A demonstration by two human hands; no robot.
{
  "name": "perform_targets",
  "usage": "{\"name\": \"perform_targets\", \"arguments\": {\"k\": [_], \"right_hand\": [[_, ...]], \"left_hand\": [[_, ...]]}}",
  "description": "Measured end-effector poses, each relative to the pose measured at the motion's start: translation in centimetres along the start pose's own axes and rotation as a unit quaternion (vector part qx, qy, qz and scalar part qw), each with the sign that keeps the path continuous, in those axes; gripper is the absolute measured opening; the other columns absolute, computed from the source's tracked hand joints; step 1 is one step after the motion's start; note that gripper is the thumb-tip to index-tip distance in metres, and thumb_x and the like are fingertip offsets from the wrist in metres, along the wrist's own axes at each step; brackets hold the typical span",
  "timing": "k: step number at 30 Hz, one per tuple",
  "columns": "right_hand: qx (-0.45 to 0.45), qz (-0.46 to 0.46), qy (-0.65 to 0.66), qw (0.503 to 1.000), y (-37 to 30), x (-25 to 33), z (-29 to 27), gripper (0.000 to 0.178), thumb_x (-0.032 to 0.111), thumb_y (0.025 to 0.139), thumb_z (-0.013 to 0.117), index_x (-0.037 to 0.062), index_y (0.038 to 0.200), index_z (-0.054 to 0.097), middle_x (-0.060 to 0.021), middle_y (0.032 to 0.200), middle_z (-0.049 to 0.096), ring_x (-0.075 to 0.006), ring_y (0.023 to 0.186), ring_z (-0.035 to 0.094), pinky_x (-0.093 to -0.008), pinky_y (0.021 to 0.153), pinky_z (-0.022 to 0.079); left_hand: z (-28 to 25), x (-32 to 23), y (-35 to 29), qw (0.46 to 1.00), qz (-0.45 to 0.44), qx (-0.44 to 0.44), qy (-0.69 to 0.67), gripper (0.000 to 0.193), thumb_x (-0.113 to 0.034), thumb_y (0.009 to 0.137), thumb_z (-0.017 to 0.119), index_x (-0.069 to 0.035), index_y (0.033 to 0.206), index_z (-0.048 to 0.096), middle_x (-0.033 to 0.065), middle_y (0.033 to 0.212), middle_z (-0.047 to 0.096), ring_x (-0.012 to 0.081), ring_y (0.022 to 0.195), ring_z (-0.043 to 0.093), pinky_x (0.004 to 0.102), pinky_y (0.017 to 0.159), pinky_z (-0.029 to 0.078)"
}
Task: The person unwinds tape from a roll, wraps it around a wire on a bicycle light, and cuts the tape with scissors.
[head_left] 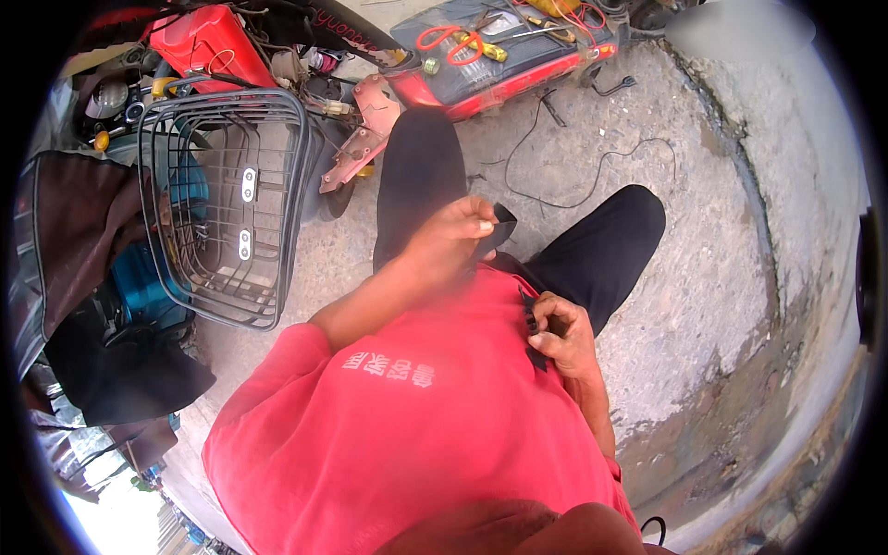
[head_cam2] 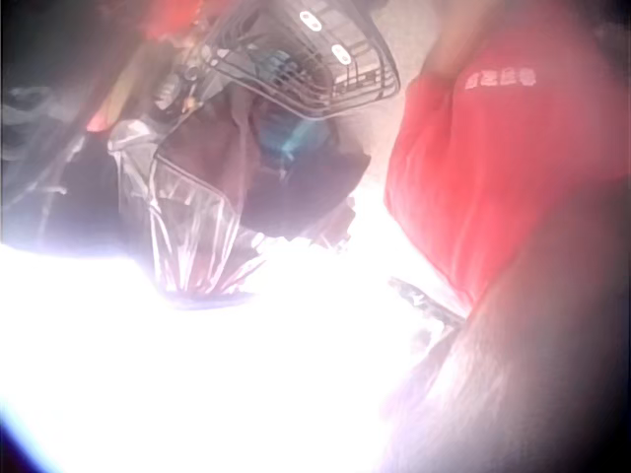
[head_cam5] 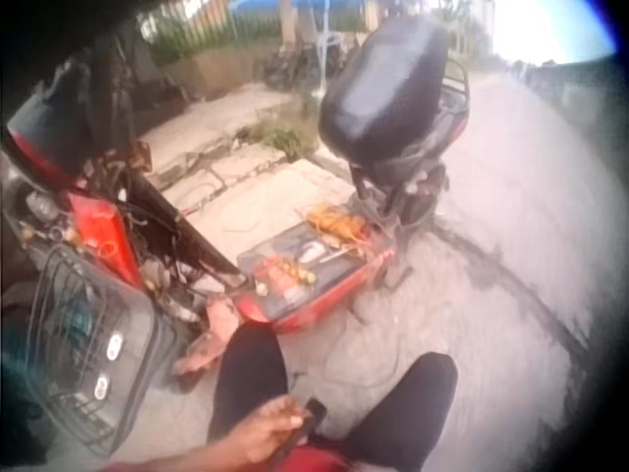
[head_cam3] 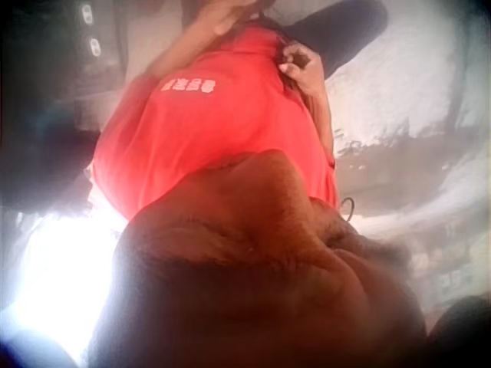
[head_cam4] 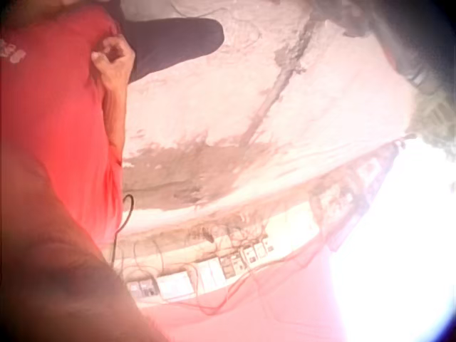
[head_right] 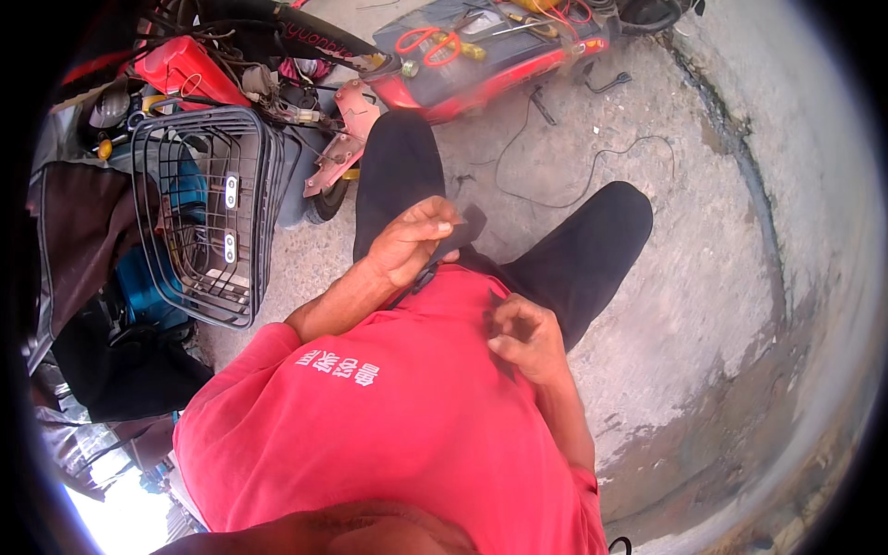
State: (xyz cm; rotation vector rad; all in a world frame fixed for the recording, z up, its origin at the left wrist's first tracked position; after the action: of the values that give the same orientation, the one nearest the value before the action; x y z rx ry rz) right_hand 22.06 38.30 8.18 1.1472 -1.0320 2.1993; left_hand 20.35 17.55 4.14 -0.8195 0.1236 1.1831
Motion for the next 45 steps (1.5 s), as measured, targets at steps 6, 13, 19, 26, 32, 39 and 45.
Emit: {"name": "perform_targets", "arguments": {"k": [6, 13, 19, 26, 32, 39, 45], "right_hand": [[-0.001, 0.087, -0.068, 0.994, 1.1, -2.4, -0.6, 0.018, 0.005, 0.073, 0.076, 0.0027, 0.082, 0.06, 0.0026, 0.085, 0.049, -0.0065, 0.077, 0.045, -0.0227, 0.069, 0.036], [0.095, 0.029, -0.092, 0.991, 2.8, -1.6, 1.6, 0.018, 0.001, 0.07, 0.077, 0.0049, 0.085, 0.068, 0.0022, 0.093, 0.061, -0.0077, 0.083, 0.054, -0.0247, 0.073, 0.042], [0.202, 0.115, -0.079, 0.969, 3.0, -3.1, 2.5, 0.022, 0.002, 0.07, 0.079, 0.002, 0.091, 0.07, -0.002, 0.099, 0.065, -0.0123, 0.09, 0.058, -0.0286, 0.081, 0.046], [0.229, 0.071, -0.006, 0.971, 4.1, -3.7, 2.7, 0.027, 0.002, 0.071, 0.08, 0.0004, 0.096, 0.07, -0.0013, 0.097, 0.062, -0.0133, 0.095, 0.058, -0.0298, 0.085, 0.046], [0.273, 0.158, -0.107, 0.943, 4.7, -4.5, 2.6, 0.03, 0.003, 0.07, 0.081, 0.0033, 0.099, 0.073, -0.0012, 0.097, 0.063, -0.0137, 0.093, 0.058, -0.0294, 0.084, 0.045], [0.278, 0.165, -0.037, 0.946, 5.0, -4.8, 2.7, 0.031, 0.003, 0.069, 0.083, 0.0033, 0.099, 0.073, -0.0011, 0.099, 0.065, -0.0143, 0.095, 0.058, -0.03, 0.086, 0.045], [0.306, 0.146, -0.021, 0.941, 5.2, -4.9, 3.3, 0.033, 0.006, 0.073, 0.081, 0.0019, 0.104, 0.073, -0.0048, 0.101, 0.07, -0.0161, 0.099, 0.064, -0.0316, 0.086, 0.05]], "left_hand": [[-1.3, 3.3, 0.3, 0.999, 0.021, 0.04, 0.029, 0.01, -0.004, 0.092, 0.067, -0.009, 0.1, 0.062, 0.0012, 0.095, 0.066, 0.0113, 0.085, 0.064, 0.0324, 0.072, 0.056], [0.8, 2.8, -1.1, 0.99, 0.021, 0.017, 0.138, 0.011, -0.001, 0.09, 0.066, -0.007, 0.098, 0.062, -0.0023, 0.089, 0.06, 0.0044, 0.079, 0.055, 0.0213, 0.069, 0.045], [2.2, 2.8, -1.4, 0.966, 0.08, 0.074, 0.235, 0.006, 0.0, 0.091, 0.063, -0.003, 0.096, 0.061, 0.0005, 0.093, 0.06, 0.0075, 0.086, 0.055, 0.0252, 0.077, 0.045], [0.9, 1.8, -1.0, 0.956, 0.108, 0.01, 0.272, 0.005, 0.0, 0.091, 0.061, -0.002, 0.095, 0.061, 0.0009, 0.093, 0.06, 0.0079, 0.086, 0.055, 0.0263, 0.077, 0.046], [3.2, 0.3, -1.8, 0.912, 0.177, 0.02, 0.37, 0.003, 0.001, 0.089, 0.059, 0.0, 0.091, 0.061, 0.0053, 0.092, 0.06, 0.0129, 0.086, 0.057, 0.0295, 0.079, 0.046], [3.1, -0.4, -2.0, 0.878, 0.224, 0.006, 0.423, 0.005, 0.001, 0.087, 0.06, 0.0, 0.092, 0.062, 0.0084, 0.091, 0.061, 0.0176, 0.084, 0.061, 0.0328, 0.076, 0.049], [3.5, -1.5, -2.7, 0.784, 0.339, -0.017, 0.52, 0.008, 0.003, 0.084, 0.059, 0.001, 0.091, 0.061, 0.0119, 0.092, 0.061, 0.0231, 0.084, 0.063, 0.0346, 0.073, 0.051]]}}
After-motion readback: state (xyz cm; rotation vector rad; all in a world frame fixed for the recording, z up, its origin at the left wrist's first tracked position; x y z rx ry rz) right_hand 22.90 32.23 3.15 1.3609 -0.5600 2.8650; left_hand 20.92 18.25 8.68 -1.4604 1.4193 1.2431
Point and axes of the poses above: each hand's wrist, its own y-axis towards the middle knuckle, its own z-axis out of the palm, x = y × z, the point moved 7 cm from there along y, towards the middle knuckle
